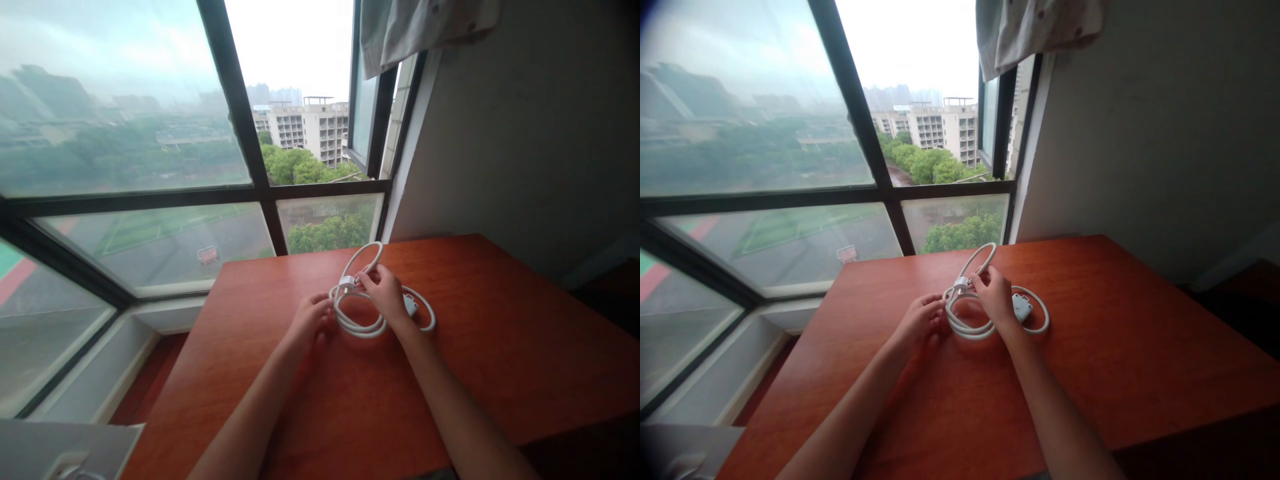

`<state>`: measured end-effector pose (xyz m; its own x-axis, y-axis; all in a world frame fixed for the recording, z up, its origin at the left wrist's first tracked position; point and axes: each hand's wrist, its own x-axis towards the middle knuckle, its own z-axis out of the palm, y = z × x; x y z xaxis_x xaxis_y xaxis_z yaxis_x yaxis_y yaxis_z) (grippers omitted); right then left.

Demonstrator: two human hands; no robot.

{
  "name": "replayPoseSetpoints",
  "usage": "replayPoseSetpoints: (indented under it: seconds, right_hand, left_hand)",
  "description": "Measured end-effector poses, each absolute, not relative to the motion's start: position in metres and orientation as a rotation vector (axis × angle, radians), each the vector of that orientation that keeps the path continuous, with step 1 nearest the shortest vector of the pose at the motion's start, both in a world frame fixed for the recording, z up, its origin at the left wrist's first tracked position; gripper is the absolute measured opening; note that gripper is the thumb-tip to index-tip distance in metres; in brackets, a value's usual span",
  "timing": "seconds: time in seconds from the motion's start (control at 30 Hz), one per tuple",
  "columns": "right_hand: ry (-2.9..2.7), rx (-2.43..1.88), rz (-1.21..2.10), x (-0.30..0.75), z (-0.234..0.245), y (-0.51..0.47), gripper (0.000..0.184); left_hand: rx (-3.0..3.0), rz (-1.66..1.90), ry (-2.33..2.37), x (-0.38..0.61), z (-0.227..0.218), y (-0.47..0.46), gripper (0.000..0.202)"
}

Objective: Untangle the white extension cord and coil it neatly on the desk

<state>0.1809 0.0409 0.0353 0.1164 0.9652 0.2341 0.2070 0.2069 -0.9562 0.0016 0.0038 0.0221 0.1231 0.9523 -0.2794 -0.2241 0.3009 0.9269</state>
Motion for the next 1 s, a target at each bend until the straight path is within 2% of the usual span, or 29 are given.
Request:
replayPoseSetpoints:
  seconds: [0.17,0.4,0.8,0.9,1.0]
  right_hand:
    - [-1.305,-1.226,0.887,0.187,0.029,0.035,0.036]
    - [-1.299,-1.184,0.917,0.191,0.028,0.031,0.032]
    - [-1.097,-1.128,1.025,0.229,0.028,0.049,0.042]
    - [-1.159,-1.234,0.948,0.256,0.021,0.058,0.044]
    - [-1.284,-1.384,0.696,0.284,0.013,0.065,0.041]
  left_hand:
    - [0.827,1.072,1.127,0.004,0.021,0.004,0.027]
    - [0.877,1.191,1.101,0.000,0.016,0.008,0.028]
    - [1.054,1.087,1.310,-0.025,0.026,0.015,0.030]
    - [1.043,1.090,1.355,-0.039,0.028,0.017,0.027]
    - [1.099,1.051,1.390,-0.051,0.030,0.019,0.028]
